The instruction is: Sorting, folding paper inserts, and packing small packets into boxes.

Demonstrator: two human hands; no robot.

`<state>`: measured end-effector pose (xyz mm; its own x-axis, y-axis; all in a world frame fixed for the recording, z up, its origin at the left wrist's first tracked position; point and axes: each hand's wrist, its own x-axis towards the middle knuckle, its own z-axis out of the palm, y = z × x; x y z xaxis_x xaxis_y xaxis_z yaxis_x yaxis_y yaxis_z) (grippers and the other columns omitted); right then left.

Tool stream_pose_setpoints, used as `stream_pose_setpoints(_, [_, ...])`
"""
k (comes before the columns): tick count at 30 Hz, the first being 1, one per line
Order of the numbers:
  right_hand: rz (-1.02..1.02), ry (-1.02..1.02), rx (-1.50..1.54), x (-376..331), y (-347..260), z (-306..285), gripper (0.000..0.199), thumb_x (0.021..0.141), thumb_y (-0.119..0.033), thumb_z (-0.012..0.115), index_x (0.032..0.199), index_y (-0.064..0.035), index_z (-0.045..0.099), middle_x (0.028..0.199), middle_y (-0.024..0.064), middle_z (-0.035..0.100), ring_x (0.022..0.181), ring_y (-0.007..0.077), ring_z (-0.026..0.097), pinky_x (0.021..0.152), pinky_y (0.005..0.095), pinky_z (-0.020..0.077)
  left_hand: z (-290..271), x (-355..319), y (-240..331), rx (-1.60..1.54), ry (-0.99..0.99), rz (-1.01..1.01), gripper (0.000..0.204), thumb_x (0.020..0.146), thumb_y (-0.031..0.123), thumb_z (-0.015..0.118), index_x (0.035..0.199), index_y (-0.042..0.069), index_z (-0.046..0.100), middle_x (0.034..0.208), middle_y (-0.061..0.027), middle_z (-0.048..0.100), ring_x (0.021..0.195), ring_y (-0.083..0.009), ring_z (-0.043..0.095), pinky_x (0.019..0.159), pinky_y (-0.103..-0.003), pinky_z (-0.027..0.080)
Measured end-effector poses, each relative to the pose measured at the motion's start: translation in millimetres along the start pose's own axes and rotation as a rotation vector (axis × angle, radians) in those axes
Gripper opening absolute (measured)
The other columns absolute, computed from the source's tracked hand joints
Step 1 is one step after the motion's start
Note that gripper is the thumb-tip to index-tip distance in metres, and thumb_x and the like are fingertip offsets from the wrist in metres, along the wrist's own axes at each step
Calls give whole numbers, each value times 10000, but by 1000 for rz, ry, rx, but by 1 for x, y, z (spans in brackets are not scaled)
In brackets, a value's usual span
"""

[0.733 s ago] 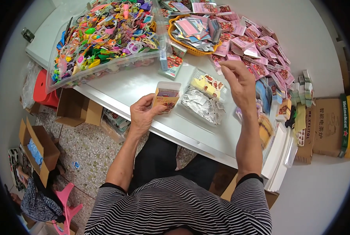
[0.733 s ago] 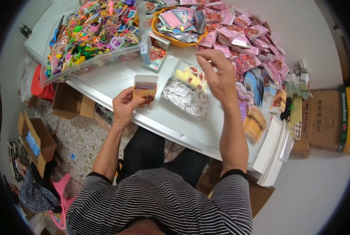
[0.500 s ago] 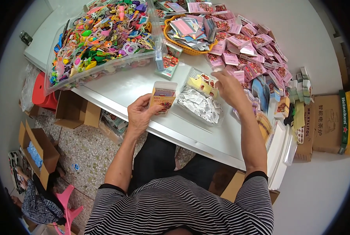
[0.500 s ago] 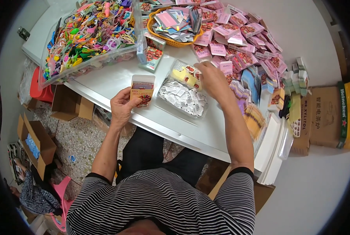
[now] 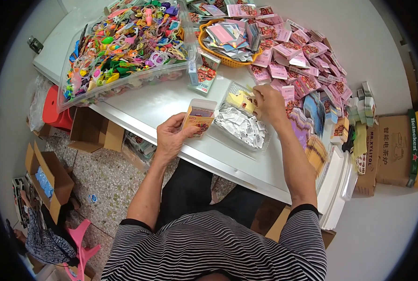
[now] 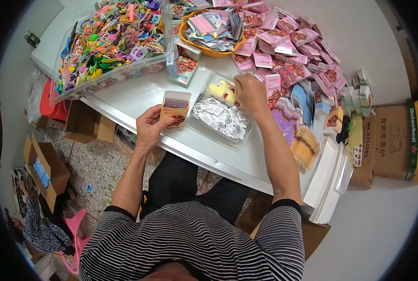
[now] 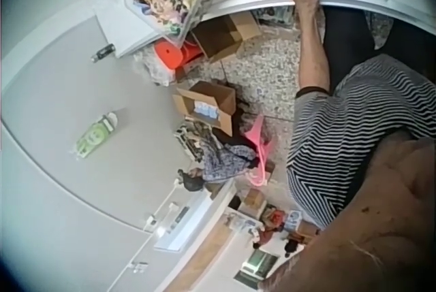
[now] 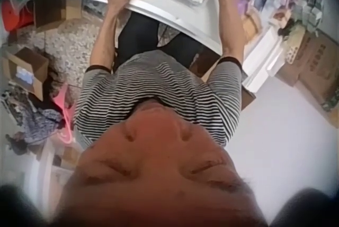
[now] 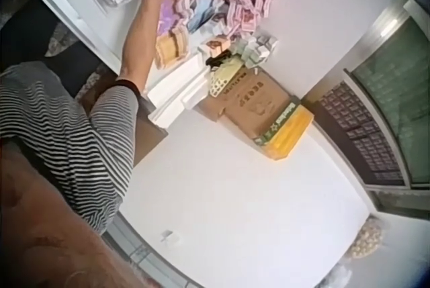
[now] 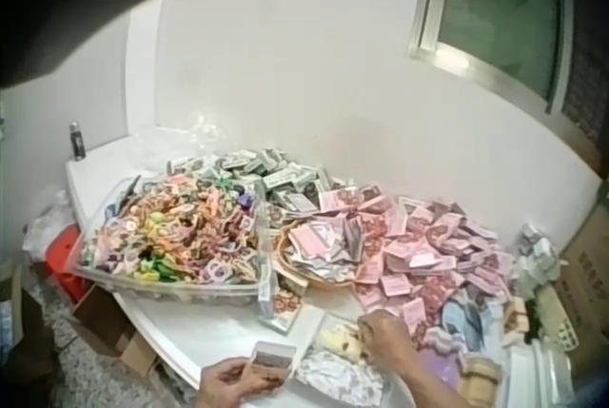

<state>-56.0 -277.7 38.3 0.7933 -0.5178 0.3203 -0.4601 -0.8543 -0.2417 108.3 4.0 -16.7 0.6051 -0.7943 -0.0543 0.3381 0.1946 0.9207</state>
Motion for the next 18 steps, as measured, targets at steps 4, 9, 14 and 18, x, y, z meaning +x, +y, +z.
stream_pose_setpoints(4, [287, -73, 551, -2, -22, -15, 182, 945, -160, 682, 1006, 3, 736, 809, 58, 705, 686, 137, 618, 639, 303, 489, -3, 0, -1, -16, -16, -20, 444, 849, 30, 800, 1248, -67, 632, 1114, -152, 726, 955, -177, 708, 811, -292, 601])
stream_pose_setpoints(9, [90, -183, 824, -8, -77, -48, 158, 950, -119, 697, 978, 32, 730, 782, -1, 669, 675, 55, 544, 596, 233, 428, 0, 2, -2, -51, -41, 32, 442, 847, 8, 790, 1250, -72, 627, 1118, -169, 723, 965, -202, 715, 825, -318, 618])
stream_pose_setpoints(14, [-158, -338, 696, 3, -113, -60, 135, 931, -119, 705, 984, 0, 743, 778, 77, 688, 651, 120, 595, 589, 285, 458, 2, -1, 6, -60, -44, 15, 452, 838, 9, 795, 1254, -64, 633, 1104, -170, 730, 955, -208, 720, 803, -316, 620])
stream_pose_setpoints(18, [-295, -323, 568, 10, -117, -49, 147, 919, -134, 704, 1005, -24, 751, 814, 111, 712, 661, 206, 646, 610, 335, 487, 0, -1, 2, -80, -49, 30, 456, 833, 4, 799, 1253, -66, 636, 1108, -164, 729, 959, -205, 718, 832, -316, 607])
